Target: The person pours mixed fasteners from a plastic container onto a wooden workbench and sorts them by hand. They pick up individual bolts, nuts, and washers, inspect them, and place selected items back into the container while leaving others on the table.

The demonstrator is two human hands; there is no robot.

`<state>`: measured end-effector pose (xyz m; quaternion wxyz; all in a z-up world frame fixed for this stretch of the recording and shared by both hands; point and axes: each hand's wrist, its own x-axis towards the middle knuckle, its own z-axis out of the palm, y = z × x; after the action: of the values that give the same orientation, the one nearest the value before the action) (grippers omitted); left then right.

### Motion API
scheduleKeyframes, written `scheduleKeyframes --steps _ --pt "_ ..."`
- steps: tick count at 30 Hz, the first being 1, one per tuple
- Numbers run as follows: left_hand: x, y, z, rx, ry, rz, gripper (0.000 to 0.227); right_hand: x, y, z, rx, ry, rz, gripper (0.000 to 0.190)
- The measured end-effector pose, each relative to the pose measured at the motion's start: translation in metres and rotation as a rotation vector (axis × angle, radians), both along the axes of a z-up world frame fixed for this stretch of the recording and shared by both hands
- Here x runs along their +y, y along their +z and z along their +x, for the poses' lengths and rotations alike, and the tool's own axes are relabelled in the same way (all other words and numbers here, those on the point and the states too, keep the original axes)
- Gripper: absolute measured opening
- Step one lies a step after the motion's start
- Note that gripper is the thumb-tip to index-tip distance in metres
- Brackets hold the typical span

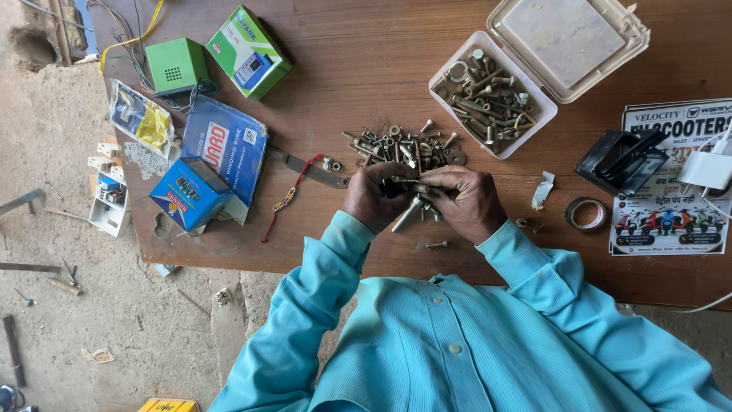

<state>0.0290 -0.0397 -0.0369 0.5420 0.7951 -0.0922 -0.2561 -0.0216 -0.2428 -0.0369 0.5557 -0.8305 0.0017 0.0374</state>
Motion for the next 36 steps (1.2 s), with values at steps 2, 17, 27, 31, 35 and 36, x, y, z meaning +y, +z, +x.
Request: scheduleKeyframes --steps 2,17,27,31,35,36 --pt "-0.004 0.003 0.007 0.029 -0.018 -0.036 0.027 -0.004 0.006 0.004 -0.013 -0.014 0.002 0.018" --pt "-0.101 0.028 0.08 -0.035 -0.206 -0.211 0.025 -0.084 0.05 0.032 -0.139 -0.124 -0.093 0.018" --pt "-0.15 -0.002 0.134 -0.461 -0.381 0.089 0.03 -0.112 0.023 0.047 -0.07 -0.178 -0.166 0.021" --pt "-0.134 -0.003 0.147 -0.478 -0.375 0.02 0.034 -0.11 0.021 0.041 -0.2 -0.14 -0.257 0.031" --pt "-0.125 0.001 0.149 -0.389 -0.32 -0.025 0.039 -0.107 0.026 0.037 -0.261 -0.016 -0.454 0.027" --pt "-0.124 0.002 0.15 -0.418 -0.305 -0.078 0.038 -0.107 0.027 0.037 -0.282 -0.007 -0.485 0.027"
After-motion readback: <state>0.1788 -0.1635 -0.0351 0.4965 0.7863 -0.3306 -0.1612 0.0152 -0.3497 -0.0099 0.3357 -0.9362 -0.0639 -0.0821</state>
